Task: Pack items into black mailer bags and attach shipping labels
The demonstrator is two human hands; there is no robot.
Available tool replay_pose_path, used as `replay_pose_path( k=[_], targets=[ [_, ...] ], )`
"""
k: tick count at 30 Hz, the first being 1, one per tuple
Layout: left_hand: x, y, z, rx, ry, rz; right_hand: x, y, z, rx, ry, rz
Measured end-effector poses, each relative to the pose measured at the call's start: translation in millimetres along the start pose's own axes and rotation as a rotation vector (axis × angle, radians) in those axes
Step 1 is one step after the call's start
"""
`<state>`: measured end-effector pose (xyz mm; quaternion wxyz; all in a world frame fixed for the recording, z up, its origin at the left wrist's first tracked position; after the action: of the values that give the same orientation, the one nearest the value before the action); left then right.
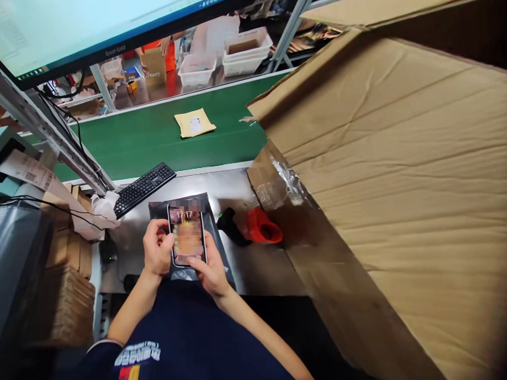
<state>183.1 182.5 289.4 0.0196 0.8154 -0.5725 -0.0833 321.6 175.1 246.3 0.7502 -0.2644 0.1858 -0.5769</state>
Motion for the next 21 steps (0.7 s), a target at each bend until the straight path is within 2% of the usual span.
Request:
replay_pose_path(
  k=[4,10,21],
  targets=[
    [3.9,-0.7,5.3,0.023,0.036,0.005,1.3,3.7,-0.1,0.018,0.002,-0.038],
    [6.3,-1.8,8.3,-0.041,0.035,0.009,2.2,2.3,-0.6,-0.024,-0.004,-0.004],
    [2.2,2.5,-1.2,-0.051,0.04,-0.016,2.5,3.2,-3.2,0.007,0.015,0.009]
  ],
)
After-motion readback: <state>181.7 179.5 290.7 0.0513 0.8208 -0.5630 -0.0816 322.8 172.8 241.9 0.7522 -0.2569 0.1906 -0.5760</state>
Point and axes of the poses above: each hand's wrist, its own x-axis away from the middle knuckle, its own y-axis out of the back of the hand, z = x × y, the point moved 2 cm from there along -x, towards the middle knuckle, and after that the axes turned 3 degrees about -x, right-handed, at the moved point
